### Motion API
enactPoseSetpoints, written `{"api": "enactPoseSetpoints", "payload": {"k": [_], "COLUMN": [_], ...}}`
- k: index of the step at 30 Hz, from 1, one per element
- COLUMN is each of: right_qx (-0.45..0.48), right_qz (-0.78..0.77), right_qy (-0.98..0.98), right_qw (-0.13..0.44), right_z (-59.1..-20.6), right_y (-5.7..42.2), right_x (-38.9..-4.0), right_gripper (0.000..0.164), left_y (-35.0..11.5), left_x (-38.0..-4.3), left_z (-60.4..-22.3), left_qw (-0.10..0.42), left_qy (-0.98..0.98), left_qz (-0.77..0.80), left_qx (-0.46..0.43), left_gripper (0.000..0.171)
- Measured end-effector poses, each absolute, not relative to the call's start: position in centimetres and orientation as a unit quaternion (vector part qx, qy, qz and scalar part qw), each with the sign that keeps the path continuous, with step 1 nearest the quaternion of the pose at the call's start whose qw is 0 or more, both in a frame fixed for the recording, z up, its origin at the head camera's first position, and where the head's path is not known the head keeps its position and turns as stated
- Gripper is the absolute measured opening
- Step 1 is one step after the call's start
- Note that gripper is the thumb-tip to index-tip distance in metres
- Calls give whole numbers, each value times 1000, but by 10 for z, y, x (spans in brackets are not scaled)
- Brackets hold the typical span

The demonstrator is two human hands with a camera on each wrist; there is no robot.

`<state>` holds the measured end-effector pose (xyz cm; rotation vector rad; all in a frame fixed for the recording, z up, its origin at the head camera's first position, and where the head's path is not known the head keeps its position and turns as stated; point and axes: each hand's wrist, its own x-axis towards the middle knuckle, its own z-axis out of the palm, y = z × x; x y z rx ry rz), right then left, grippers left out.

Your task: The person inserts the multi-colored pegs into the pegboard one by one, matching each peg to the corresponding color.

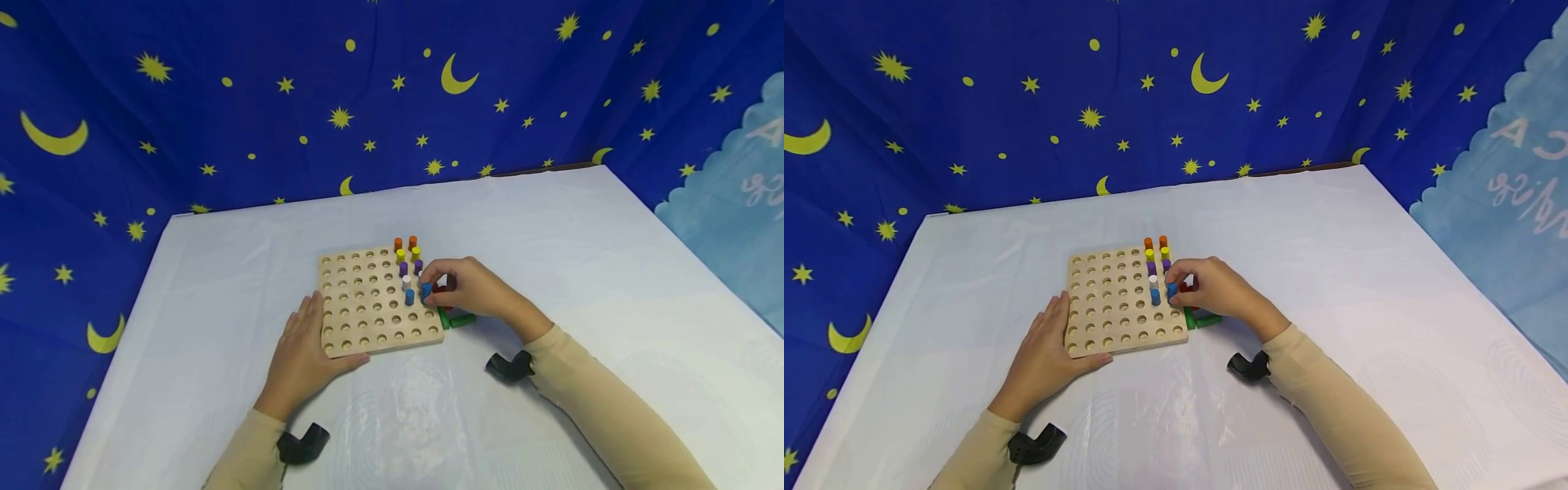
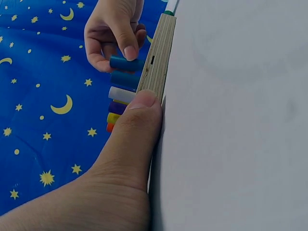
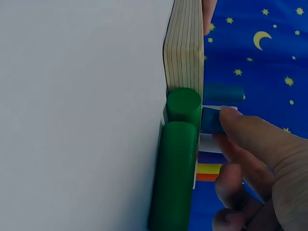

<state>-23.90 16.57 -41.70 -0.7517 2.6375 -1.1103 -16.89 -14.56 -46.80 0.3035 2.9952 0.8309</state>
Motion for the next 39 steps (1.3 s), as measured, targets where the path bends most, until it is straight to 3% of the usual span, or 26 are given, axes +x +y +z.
{"api": "enactPoseSetpoints", "payload": {"k": [11, 21, 30, 39], "right_qx": [-257, -232, -207, -216], "right_qz": [-336, -331, -292, -224], "right_qy": [901, 912, 921, 935], "right_qw": [94, 74, 156, 171], "right_z": [-417, -415, -419, -408], "right_y": [163, 185, 194, 191], "right_x": [-240, -238, -241, -245], "right_gripper": [19, 31, 37, 38], "left_y": [-145, -143, -144, -144], "left_x": [-169, -169, -169, -168], "left_z": [-468, -466, -466, -467], "left_qw": [6, 10, 12, 15], "left_qy": [959, 960, 959, 960], "left_qz": [267, 263, 265, 262], "left_qx": [99, 98, 99, 96], "left_gripper": [139, 139, 138, 138]}}
